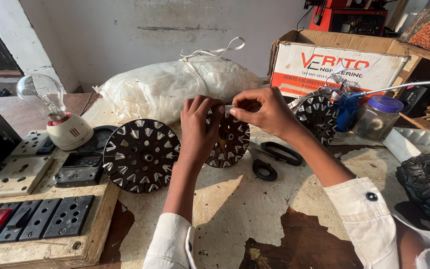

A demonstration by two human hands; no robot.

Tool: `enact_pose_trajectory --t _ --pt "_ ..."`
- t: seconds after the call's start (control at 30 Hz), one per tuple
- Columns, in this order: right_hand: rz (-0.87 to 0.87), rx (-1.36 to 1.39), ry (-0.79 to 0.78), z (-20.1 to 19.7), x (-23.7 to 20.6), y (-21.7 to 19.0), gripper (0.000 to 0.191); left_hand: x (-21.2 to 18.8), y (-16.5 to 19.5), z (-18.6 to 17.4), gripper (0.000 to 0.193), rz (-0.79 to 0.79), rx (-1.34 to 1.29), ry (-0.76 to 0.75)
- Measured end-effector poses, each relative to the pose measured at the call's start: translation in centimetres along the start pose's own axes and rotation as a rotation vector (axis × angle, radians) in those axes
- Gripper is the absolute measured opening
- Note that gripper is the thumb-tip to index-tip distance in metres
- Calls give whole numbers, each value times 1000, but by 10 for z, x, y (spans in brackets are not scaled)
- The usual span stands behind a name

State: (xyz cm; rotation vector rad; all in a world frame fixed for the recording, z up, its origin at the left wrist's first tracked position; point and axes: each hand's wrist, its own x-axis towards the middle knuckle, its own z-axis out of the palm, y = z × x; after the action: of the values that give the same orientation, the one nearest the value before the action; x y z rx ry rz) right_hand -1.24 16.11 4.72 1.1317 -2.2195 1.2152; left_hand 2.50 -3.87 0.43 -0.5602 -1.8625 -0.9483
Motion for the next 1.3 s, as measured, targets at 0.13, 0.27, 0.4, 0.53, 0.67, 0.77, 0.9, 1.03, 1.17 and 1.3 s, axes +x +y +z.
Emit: enact_pose_trajectory --t 0.13,0.27,0.4,0.53,0.67,0.77,0.9,1.03,1.17,1.3 --pt "-89 -33 13 0 -1 -9 18 4 2 -1 16 -127 -189 -48" --pt "-104 -35 13 1 -2 -15 22 7 -2 3 17 -139 -325 -38" --pt "-106 -77 -41 0 -1 -20 26 9 -7 5 14 -222 -374 -65" --pt "-218 -141 -31 2 2 -23 50 8 -8 7 15 -293 -458 -68" --pt "-287 -265 -24 6 -1 -22 43 6 -10 9 13 -259 -566 -56" --pt "-286 -308 -9 6 -2 -19 41 7 -13 10 12 -275 -567 -78" --pt "-298 -271 1 5 -2 -15 40 7 -11 10 12 -271 -578 -70" --pt "-278 -271 21 4 -2 -13 36 5 -6 8 11 -269 -527 -51" --pt "-302 -298 51 4 -1 -12 33 4 -3 7 14 -366 -573 -61" --pt "-283 -285 52 7 -2 -13 30 5 -5 7 13 -252 -484 -44"
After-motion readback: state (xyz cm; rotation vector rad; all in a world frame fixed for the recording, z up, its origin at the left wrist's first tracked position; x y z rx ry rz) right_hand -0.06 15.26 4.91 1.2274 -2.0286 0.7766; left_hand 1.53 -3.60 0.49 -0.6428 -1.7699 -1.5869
